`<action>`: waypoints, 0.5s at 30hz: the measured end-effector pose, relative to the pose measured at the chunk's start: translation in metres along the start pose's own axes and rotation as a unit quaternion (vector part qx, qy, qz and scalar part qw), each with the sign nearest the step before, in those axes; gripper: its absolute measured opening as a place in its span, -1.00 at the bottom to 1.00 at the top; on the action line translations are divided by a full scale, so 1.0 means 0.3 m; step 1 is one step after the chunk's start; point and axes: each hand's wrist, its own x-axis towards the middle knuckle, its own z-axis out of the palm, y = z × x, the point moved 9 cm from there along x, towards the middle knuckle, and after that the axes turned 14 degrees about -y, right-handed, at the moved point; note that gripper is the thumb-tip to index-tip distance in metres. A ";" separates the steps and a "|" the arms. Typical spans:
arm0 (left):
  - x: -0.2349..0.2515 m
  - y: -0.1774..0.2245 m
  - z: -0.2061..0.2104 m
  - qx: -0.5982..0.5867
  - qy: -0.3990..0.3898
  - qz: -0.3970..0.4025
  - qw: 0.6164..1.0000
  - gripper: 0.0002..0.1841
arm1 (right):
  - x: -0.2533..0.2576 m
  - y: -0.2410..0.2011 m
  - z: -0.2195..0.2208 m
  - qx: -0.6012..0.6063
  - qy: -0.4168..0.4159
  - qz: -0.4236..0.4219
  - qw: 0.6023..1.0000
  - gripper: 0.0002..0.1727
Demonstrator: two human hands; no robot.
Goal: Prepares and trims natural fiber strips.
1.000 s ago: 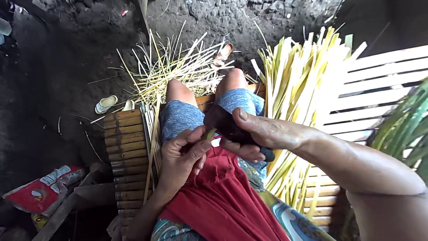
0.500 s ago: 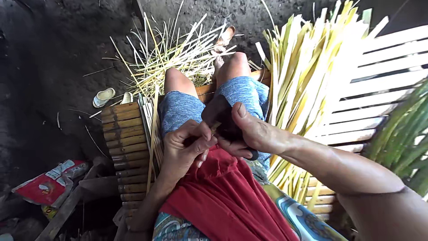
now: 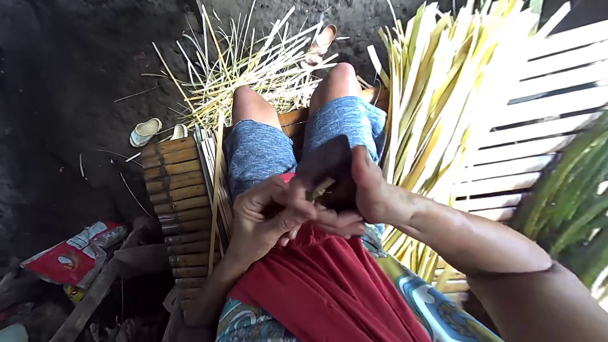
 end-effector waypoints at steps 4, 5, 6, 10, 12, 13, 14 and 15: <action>-0.008 -0.007 0.013 -0.005 -0.012 -0.001 1.000 -0.92 | -0.004 0.015 0.024 0.031 0.002 0.093 0.995 -0.12; -0.005 -0.013 0.008 -0.011 -0.007 -0.005 1.000 -0.92 | 0.000 0.012 0.019 0.030 0.008 0.110 0.993 -0.11; 0.000 -0.019 0.000 -0.016 0.001 -0.009 1.000 -0.91 | 0.004 0.005 0.005 0.023 0.019 0.125 0.992 -0.08; 0.015 -0.038 -0.046 -0.051 0.011 -0.032 0.998 -0.88 | 0.013 -0.087 -0.073 -0.154 0.062 0.130 0.978 -0.12; 0.022 -0.045 -0.096 -0.011 0.007 -0.048 0.999 -0.67 | -0.009 -0.145 -0.123 -0.303 0.126 0.101 0.939 -0.33; 0.034 -0.053 -0.134 0.023 0.031 -0.059 0.998 -0.50 | -0.023 -0.167 -0.142 -0.372 0.172 0.086 0.908 -0.44; 0.054 -0.063 -0.170 0.044 0.073 -0.065 0.994 -0.38 | -0.035 -0.178 -0.153 -0.425 0.220 0.071 0.875 -0.54; 0.085 -0.071 -0.192 0.038 0.124 -0.066 0.989 -0.36 | -0.043 -0.179 -0.154 -0.472 0.257 0.059 0.841 -0.59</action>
